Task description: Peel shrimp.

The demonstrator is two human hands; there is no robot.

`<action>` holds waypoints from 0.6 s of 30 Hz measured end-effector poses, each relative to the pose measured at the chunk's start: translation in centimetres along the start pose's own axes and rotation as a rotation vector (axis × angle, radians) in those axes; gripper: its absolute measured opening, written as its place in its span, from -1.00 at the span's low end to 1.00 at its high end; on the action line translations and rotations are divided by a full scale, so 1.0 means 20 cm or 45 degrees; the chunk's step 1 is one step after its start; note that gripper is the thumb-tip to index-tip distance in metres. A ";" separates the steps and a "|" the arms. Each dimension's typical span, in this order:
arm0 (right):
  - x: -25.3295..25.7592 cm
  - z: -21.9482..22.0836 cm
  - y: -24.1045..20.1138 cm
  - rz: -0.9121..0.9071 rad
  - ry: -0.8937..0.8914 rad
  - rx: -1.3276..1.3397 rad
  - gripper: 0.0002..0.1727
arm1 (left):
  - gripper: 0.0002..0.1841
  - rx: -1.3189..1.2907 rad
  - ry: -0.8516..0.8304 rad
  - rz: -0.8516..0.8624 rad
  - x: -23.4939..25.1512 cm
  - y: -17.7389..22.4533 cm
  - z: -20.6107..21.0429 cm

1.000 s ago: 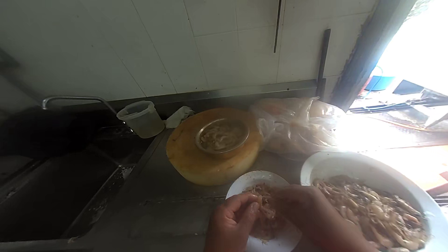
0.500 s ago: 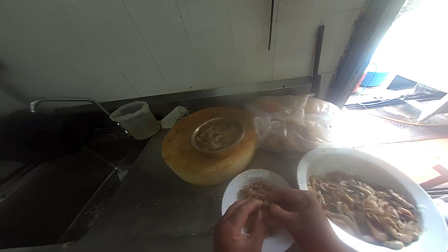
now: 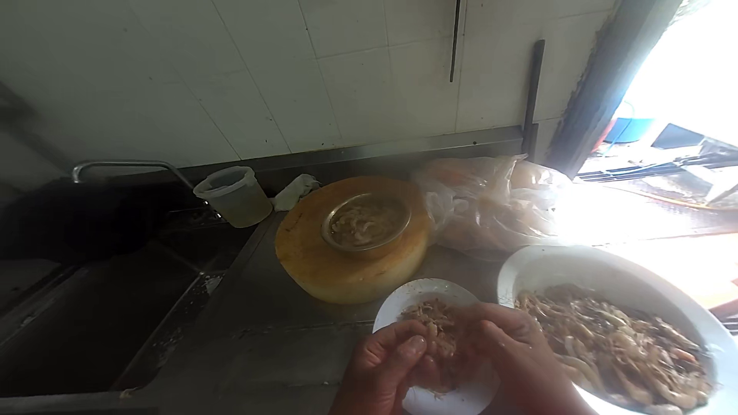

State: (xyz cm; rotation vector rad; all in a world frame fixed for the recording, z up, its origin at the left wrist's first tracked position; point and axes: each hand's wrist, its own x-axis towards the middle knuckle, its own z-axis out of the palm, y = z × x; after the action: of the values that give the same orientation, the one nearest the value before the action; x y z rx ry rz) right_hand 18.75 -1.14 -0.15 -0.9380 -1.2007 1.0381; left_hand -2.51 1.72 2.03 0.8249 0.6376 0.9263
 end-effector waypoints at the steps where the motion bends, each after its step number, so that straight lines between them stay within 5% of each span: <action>1: 0.00 -0.01 0.01 -0.062 0.026 -0.181 -0.69 | -0.79 0.074 0.024 0.032 0.01 0.00 0.00; 5: 0.01 -0.02 0.06 -0.219 -0.091 -0.777 -0.70 | -0.78 0.454 0.065 0.230 0.03 -0.02 -0.03; 7: 0.02 -0.01 0.06 -0.151 -0.208 -0.691 -0.81 | -0.79 0.647 0.056 0.360 0.05 -0.04 -0.03; 10: 0.02 0.01 0.02 0.055 -0.252 -0.303 -0.67 | -0.81 0.801 0.025 0.503 0.07 -0.07 -0.05; 18: 0.01 0.03 0.03 0.124 -0.118 -0.018 -0.75 | -0.87 0.841 0.158 0.478 0.06 -0.08 -0.05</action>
State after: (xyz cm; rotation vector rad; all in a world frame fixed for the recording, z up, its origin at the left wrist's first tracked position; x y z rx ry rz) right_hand 18.01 -0.83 -0.50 -0.9761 -1.2501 1.1623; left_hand -1.92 2.57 -0.05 1.5212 0.9375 1.1266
